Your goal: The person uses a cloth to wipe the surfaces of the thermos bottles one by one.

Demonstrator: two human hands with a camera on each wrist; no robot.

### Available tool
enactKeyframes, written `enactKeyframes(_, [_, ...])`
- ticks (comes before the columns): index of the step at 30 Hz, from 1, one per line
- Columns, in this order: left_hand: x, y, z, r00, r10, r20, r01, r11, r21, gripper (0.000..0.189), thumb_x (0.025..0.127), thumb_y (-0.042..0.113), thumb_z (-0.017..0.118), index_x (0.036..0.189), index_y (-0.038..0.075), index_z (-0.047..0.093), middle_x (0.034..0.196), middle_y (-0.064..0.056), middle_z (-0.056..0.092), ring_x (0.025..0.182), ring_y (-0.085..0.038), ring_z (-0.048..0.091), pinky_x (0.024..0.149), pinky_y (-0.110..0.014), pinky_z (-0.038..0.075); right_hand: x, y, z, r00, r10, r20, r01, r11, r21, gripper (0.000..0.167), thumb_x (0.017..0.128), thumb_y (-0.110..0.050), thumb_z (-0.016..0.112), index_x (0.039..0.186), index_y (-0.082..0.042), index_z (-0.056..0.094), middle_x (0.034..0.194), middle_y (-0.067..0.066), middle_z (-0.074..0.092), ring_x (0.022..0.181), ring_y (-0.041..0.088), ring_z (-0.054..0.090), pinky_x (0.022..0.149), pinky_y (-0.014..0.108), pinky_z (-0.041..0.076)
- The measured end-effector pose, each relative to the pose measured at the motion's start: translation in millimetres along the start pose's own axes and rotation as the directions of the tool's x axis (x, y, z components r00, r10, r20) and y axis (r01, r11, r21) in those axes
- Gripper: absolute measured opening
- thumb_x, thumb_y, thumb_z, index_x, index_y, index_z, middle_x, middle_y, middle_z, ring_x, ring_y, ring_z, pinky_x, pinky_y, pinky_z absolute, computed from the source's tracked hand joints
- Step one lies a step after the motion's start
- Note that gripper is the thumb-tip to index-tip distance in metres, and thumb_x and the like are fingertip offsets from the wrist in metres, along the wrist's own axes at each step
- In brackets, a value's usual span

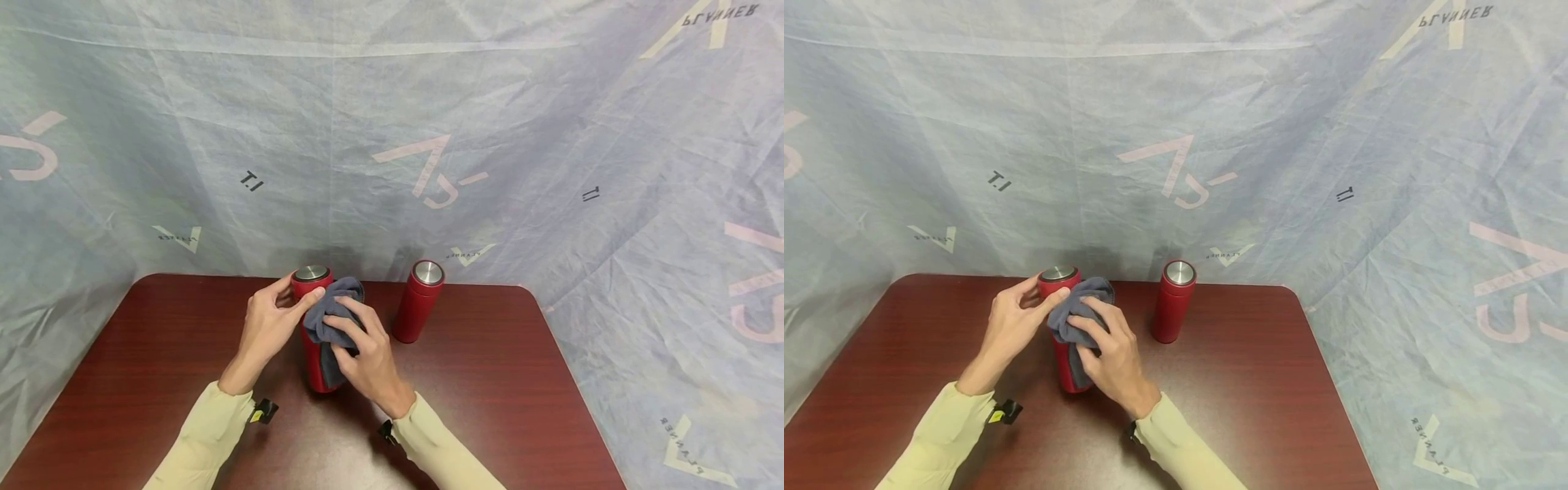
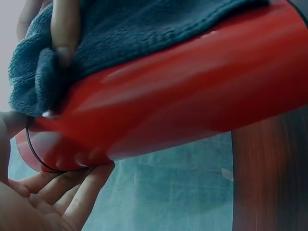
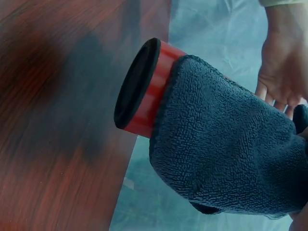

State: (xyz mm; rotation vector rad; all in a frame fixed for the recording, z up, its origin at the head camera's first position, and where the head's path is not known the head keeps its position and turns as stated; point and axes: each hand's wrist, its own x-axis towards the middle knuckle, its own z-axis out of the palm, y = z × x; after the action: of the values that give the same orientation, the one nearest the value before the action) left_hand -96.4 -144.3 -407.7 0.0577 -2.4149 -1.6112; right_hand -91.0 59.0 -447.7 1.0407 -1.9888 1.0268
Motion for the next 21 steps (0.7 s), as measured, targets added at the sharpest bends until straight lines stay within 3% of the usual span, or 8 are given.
enactKeyframes(10, [5.1,3.8,-1.1,1.000,0.004,-0.003,-0.004,1.000,0.019,0.081,0.094,0.057,0.079,0.154,0.008,0.059,0.133,-0.016,0.074,0.117,-0.033,0.075,0.101,-0.053,0.058,-8.8,-1.6,2.6,0.985,-0.140,0.102,0.154,0.978,-0.138,0.038,0.085,0.000,0.084,0.120,-0.013,0.079,0.145,0.009,0.062,0.127,0.030,0.060,0.113,0.040,0.051])
enactKeyframes(21, [9.3,9.1,-5.3,1.000,-0.010,0.004,0.010,1.000,0.024,0.082,0.094,0.059,0.079,0.155,0.009,0.058,0.137,-0.017,0.072,0.119,-0.035,0.073,0.104,-0.055,0.057,-18.8,-3.0,4.7,0.970,-0.157,0.184,0.190,0.966,-0.178,0.038,0.085,-0.003,0.087,0.120,-0.017,0.081,0.147,0.005,0.061,0.126,0.028,0.059,0.114,0.036,0.049])
